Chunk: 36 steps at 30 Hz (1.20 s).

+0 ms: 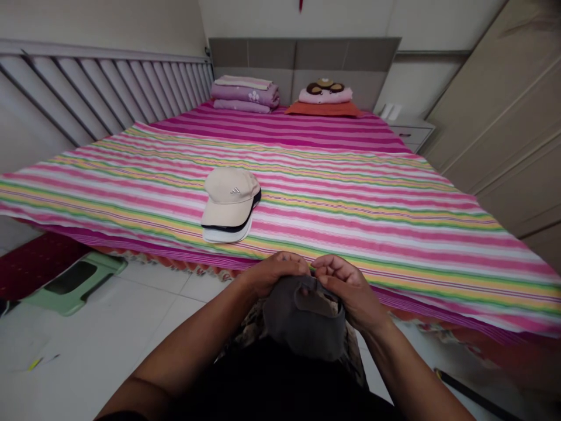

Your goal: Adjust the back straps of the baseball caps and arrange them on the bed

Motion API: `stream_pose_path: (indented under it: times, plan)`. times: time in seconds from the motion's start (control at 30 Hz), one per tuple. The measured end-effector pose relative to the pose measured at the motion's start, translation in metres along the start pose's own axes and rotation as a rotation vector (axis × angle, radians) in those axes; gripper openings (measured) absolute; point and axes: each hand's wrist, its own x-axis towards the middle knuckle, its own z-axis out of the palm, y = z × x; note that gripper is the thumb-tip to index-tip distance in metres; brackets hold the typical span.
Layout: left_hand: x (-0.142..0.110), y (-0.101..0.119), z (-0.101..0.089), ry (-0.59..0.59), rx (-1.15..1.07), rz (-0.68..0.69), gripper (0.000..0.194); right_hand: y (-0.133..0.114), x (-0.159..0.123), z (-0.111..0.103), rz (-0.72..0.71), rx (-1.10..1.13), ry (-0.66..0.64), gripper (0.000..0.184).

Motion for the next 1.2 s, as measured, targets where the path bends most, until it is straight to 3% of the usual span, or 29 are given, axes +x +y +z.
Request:
stream_pose_path:
  times: [0.17, 0.43, 0.73, 0.97, 1.2]
  plan:
    - [0.002, -0.001, -0.003, 0.013, -0.089, -0.037, 0.047, 0.0, -0.002, 0.003, -0.028, -0.026, 0.036, 0.023]
    - [0.004, -0.008, -0.005, -0.138, -0.135, -0.016, 0.018, -0.003, -0.002, 0.004, -0.067, -0.023, 0.026, 0.02]
    - [0.005, -0.016, -0.002, -0.147, -0.189, -0.009, 0.018, -0.001, -0.001, 0.007, 0.009, 0.104, -0.032, 0.021]
    - [0.008, -0.021, -0.005, -0.225, -0.159, 0.001, 0.015, -0.002, 0.0, 0.006, 0.033, 0.177, -0.165, 0.024]
    - [0.01, -0.024, -0.004, -0.175, -0.173, -0.015, 0.02, 0.0, 0.002, 0.002, 0.04, 0.188, -0.134, 0.026]
